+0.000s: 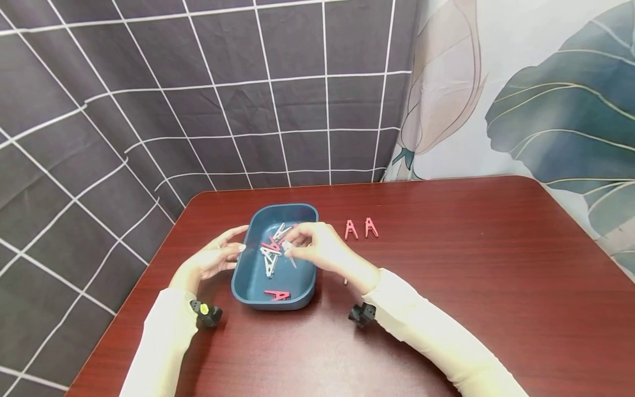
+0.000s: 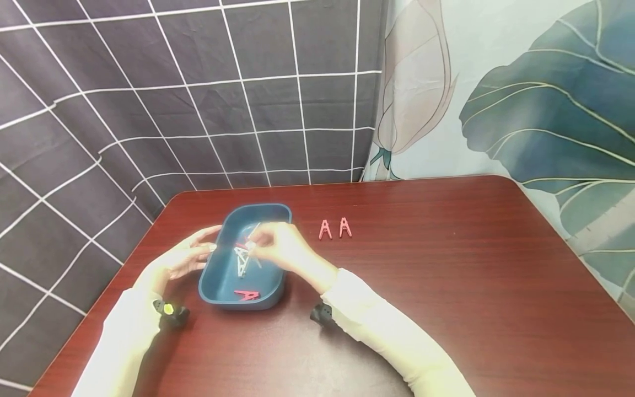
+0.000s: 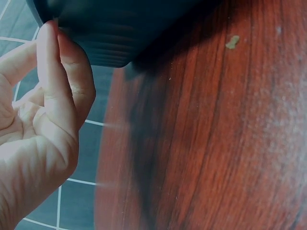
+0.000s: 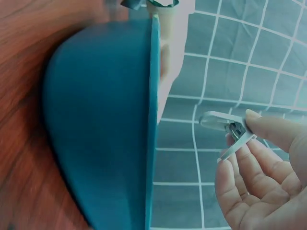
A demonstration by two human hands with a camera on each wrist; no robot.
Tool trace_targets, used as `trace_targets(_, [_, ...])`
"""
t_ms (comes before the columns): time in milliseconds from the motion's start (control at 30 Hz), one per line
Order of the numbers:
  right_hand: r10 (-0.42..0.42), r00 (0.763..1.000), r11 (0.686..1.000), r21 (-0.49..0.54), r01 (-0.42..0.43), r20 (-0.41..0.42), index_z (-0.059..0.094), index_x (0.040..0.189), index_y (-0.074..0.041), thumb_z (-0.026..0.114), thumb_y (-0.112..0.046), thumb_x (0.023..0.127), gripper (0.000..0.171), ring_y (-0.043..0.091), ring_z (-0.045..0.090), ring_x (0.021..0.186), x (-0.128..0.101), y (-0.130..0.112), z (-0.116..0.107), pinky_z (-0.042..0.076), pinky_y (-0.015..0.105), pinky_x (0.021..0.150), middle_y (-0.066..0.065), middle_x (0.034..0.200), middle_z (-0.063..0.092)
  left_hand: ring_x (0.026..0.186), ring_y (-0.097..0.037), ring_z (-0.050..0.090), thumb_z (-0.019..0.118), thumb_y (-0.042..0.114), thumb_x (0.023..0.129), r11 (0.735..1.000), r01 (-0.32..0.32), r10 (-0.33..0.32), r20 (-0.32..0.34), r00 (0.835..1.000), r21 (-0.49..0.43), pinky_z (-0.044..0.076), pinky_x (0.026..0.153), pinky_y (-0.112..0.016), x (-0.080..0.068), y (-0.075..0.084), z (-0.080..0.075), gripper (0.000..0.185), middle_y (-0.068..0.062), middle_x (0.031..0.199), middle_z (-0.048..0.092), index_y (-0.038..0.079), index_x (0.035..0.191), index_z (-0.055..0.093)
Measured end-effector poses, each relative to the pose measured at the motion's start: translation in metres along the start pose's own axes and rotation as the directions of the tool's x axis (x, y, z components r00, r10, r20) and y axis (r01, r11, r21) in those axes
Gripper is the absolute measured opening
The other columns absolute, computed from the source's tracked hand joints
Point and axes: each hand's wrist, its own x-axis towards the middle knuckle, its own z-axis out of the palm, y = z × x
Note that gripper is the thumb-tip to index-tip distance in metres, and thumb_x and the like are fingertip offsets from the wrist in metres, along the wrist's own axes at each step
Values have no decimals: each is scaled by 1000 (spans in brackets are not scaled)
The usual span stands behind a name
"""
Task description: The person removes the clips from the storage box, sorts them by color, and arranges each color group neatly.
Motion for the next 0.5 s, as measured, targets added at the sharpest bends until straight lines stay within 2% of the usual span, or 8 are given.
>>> trace_targets(300, [84, 996, 996, 29, -83, -28, 68, 95, 1, 75, -6, 77, 20, 7, 57, 60, -12, 11, -23, 46, 21, 53, 12, 81, 69, 92, -14, 67, 46, 2, 98, 1000, 1, -1, -2, 1000, 11, 55, 81, -31, -1, 1, -1, 64, 6, 97, 69, 14, 152, 14])
trace_targets(500, [129, 991, 991, 31, -128, -34, 67, 96, 3, 73, -4, 78, 20, 9, 57, 58, -18, 23, -38, 45, 21, 50, 12, 80, 68, 93, -15, 67, 46, 2, 98, 1000, -3, 3, -7, 1000, 31, 55, 80, -31, 0, 0, 0, 64, 6, 96, 69, 14, 152, 15])
